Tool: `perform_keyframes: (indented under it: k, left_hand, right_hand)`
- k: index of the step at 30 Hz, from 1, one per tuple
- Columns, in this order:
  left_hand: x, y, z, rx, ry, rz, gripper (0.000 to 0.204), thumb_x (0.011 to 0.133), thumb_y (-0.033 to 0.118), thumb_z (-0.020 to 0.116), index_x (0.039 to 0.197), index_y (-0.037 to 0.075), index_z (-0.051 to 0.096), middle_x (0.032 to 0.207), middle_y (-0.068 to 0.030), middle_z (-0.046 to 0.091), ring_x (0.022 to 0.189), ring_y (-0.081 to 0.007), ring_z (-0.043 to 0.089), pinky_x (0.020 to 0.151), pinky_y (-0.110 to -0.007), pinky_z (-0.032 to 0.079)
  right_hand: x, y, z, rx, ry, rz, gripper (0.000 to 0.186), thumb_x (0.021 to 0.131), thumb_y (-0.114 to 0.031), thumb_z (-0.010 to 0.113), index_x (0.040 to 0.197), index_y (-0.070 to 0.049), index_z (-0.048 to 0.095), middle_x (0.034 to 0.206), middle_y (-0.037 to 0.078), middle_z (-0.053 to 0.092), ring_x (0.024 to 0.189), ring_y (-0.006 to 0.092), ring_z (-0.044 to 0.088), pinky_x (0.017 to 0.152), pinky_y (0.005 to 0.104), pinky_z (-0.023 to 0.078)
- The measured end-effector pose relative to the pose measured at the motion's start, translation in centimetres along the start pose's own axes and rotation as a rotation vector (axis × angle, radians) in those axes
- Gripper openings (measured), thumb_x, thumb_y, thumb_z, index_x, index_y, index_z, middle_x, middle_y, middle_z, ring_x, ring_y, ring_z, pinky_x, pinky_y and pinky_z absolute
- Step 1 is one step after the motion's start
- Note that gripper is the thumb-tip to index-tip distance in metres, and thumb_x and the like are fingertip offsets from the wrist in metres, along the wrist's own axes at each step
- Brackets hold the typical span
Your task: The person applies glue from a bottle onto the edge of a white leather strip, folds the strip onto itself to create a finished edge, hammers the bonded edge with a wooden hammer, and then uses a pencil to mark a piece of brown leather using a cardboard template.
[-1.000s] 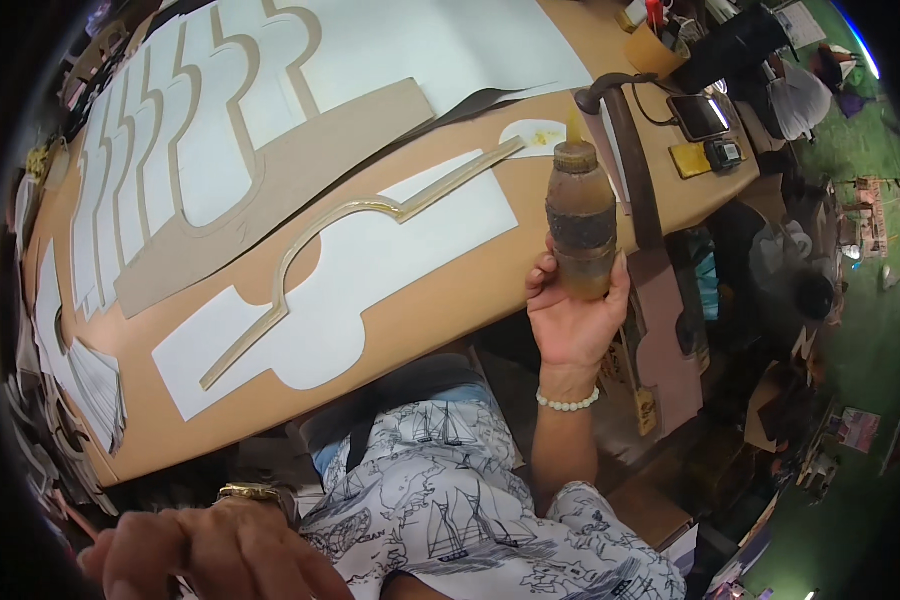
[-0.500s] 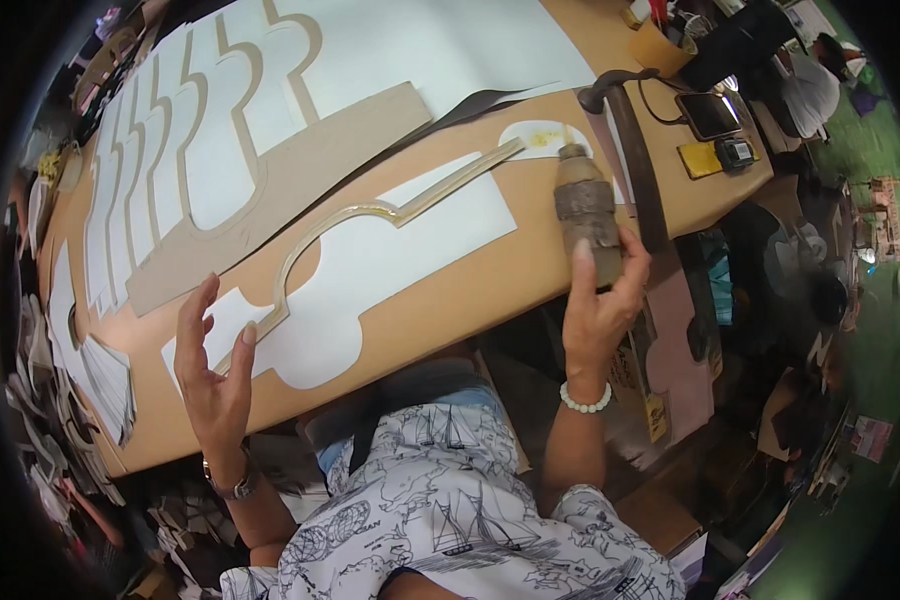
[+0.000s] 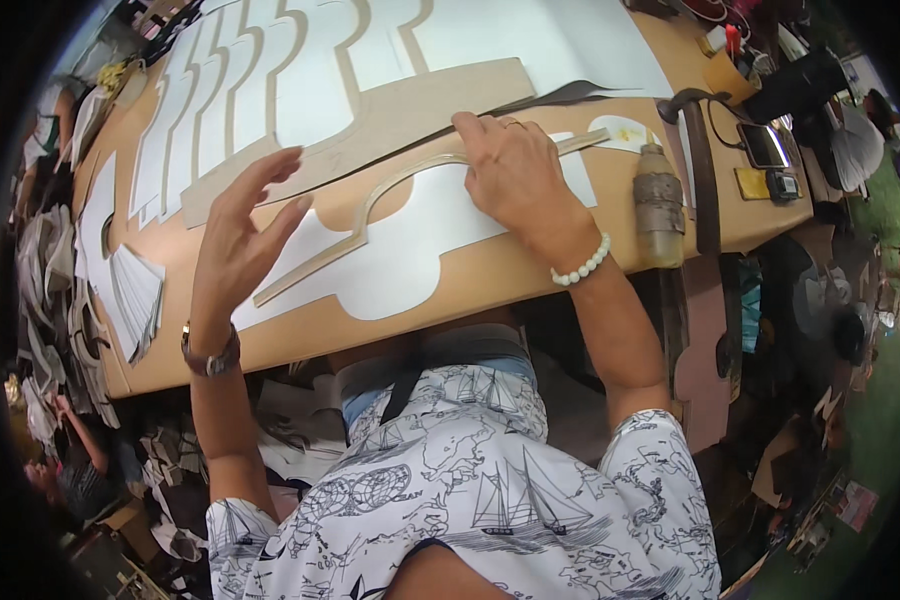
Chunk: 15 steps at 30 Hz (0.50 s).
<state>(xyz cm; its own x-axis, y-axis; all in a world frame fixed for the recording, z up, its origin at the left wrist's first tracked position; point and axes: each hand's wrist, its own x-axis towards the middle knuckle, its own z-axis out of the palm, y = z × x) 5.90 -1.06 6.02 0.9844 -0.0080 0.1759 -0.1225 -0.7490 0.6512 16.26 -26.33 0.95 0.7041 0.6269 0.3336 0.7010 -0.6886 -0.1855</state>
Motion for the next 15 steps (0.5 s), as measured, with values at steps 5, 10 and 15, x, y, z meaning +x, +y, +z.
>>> perform_keyframes:
  k: [5,10,15]
  left_hand:
    - [3.0,-1.1,-0.5,-0.059,-0.174,-0.058,0.037,0.089,0.024,0.059,0.12,0.005,0.057,0.111,-0.0122,0.064,0.105,-0.0221,0.059,0.09,-0.037,0.045]
    - [6.3,-2.2,0.7,-0.294,-0.396,-0.098,0.036,0.091,0.026,0.057,0.118,0.002,0.06,0.105,-0.0137,0.066,0.098,-0.0198,0.063,0.085,-0.032,0.049]
    - [7.4,-1.6,0.8,-0.709,-0.686,-0.324,0.037,0.091,0.024,0.058,0.119,0.0,0.059,0.1,-0.0131,0.068,0.082,-0.0153,0.067,0.077,-0.025,0.054]
  right_hand:
    - [1.2,0.1,0.1,-0.025,-0.03,-0.038,0.034,0.07,-0.002,0.06,0.103,-0.003,0.053,0.074,0.013,0.064,0.07,0.033,0.062,0.069,0.0413,0.049]
    - [1.3,-0.6,-1.8,0.104,0.007,-0.071,0.041,0.069,-0.001,0.063,0.108,-0.006,0.053,0.076,0.011,0.064,0.067,0.0309,0.062,0.067,0.0398,0.048]
    - [1.2,-2.0,-3.6,0.128,0.082,-0.159,0.047,0.068,-0.002,0.067,0.113,-0.007,0.052,0.078,0.005,0.062,0.069,0.0238,0.061,0.071,0.0348,0.046]
